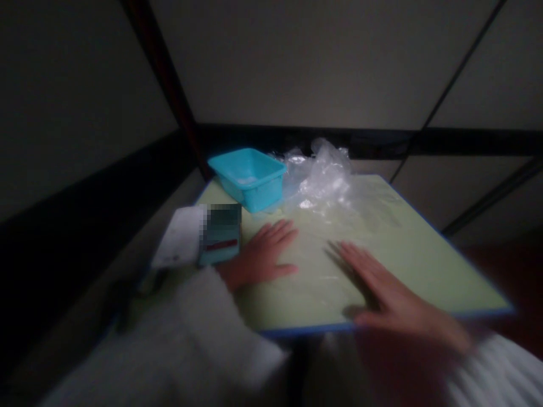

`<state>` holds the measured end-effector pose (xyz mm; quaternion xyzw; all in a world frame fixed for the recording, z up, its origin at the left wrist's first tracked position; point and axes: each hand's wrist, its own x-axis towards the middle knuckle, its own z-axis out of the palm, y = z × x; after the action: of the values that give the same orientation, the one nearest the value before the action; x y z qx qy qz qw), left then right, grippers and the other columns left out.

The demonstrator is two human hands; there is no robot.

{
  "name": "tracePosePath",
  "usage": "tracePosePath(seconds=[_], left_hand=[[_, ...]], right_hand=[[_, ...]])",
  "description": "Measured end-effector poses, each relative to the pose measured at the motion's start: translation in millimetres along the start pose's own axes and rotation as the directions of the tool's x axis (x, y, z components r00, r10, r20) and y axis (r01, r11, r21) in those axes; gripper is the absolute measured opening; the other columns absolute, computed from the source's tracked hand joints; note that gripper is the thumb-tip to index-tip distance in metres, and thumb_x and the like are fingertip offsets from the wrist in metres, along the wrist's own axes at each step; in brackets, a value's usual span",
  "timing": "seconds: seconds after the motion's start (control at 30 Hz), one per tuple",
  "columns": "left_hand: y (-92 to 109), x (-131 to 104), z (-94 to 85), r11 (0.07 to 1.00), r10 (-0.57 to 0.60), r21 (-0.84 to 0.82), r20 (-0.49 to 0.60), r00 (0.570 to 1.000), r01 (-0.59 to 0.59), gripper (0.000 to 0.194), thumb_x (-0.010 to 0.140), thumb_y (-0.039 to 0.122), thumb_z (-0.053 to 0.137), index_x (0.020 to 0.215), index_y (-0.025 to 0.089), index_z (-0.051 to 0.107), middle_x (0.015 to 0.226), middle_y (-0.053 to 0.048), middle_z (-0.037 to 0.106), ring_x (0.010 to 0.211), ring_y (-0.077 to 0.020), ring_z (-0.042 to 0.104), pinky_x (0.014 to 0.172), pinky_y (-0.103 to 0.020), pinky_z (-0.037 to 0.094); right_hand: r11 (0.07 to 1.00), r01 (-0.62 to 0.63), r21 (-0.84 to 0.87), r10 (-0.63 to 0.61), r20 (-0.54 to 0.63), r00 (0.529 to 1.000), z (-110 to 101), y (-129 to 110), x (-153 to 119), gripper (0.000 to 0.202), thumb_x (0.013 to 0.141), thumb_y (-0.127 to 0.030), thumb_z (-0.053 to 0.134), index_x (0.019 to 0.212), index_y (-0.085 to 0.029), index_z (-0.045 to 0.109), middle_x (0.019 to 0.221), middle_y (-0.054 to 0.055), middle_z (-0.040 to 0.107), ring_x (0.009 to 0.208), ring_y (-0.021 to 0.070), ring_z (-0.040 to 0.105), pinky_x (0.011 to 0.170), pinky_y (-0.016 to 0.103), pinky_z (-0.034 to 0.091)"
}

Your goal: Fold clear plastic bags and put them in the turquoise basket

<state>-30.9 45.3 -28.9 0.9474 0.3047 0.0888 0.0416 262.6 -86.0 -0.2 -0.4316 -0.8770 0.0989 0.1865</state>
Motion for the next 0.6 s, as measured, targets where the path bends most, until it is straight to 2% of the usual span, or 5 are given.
tracePosePath(seconds=[0.07, 0.17, 0.37, 0.47, 0.6], left_hand=[[10, 4, -2.1, 1.0, -0.004, -0.027, -0.061, 0.998, 0.002, 0.082, 0.085, 0.063, 0.046, 0.148, 0.018, 0.018, 0.156, -0.013, 0.017, 0.145, -0.0257, 0.008, 0.117, -0.044, 0.009], [36, 23, -3.6, 0.997, -0.032, -0.074, -0.129, 0.991, 0.022, 0.072, 0.093, 0.053, 0.038, 0.147, 0.013, 0.014, 0.155, -0.014, 0.018, 0.145, -0.0223, 0.011, 0.117, -0.04, 0.015], [86, 73, 11.2, 0.999, -0.052, 0.007, -0.091, 0.995, 0.053, 0.06, 0.095, 0.039, 0.033, 0.138, -0.003, 0.03, 0.148, -0.024, 0.032, 0.141, -0.0284, 0.025, 0.116, -0.039, 0.018], [90, 80, 21.3, 0.996, -0.088, 0.021, -0.056, 0.995, 0.089, 0.062, 0.094, 0.042, 0.032, 0.137, -0.003, 0.032, 0.147, -0.024, 0.034, 0.14, -0.0297, 0.027, 0.115, -0.041, 0.018], [86, 74, 26.5, 0.994, -0.098, 0.038, -0.058, 0.993, 0.101, 0.063, 0.094, 0.045, 0.029, 0.139, 0.001, 0.032, 0.149, -0.021, 0.033, 0.141, -0.0287, 0.024, 0.115, -0.044, 0.017]], right_hand=[[0.999, -0.032, 0.043, 0.033, -0.03, 0.999, -1, 3, -1, 0.085, 0.088, -0.058, 0.047, 0.15, -0.031, -0.005, 0.157, 0.006, 0.012, 0.14, 0.0307, 0.022, 0.111, 0.054, 0.027], [0.992, -0.105, 0.072, 0.108, -0.033, 0.994, -6, 14, 9, 0.077, 0.091, -0.053, 0.046, 0.151, -0.03, 0.002, 0.156, 0.006, 0.019, 0.137, 0.0291, 0.03, 0.109, 0.053, 0.032], [0.967, -0.219, 0.131, 0.232, -0.096, 0.968, -4, 52, 65, 0.062, 0.096, -0.052, 0.028, 0.147, -0.016, 0.03, 0.146, 0.013, 0.039, 0.133, 0.0279, 0.039, 0.109, 0.05, 0.033], [0.971, -0.216, 0.104, 0.229, -0.133, 0.964, 12, 73, 80, 0.062, 0.097, -0.052, 0.023, 0.146, -0.016, 0.033, 0.147, 0.013, 0.039, 0.134, 0.0271, 0.039, 0.11, 0.049, 0.031], [0.995, -0.091, 0.041, 0.094, -0.073, 0.993, 30, 87, 79, 0.06, 0.097, -0.049, 0.027, 0.147, -0.017, 0.03, 0.15, 0.012, 0.033, 0.137, 0.0262, 0.033, 0.111, 0.048, 0.031]])
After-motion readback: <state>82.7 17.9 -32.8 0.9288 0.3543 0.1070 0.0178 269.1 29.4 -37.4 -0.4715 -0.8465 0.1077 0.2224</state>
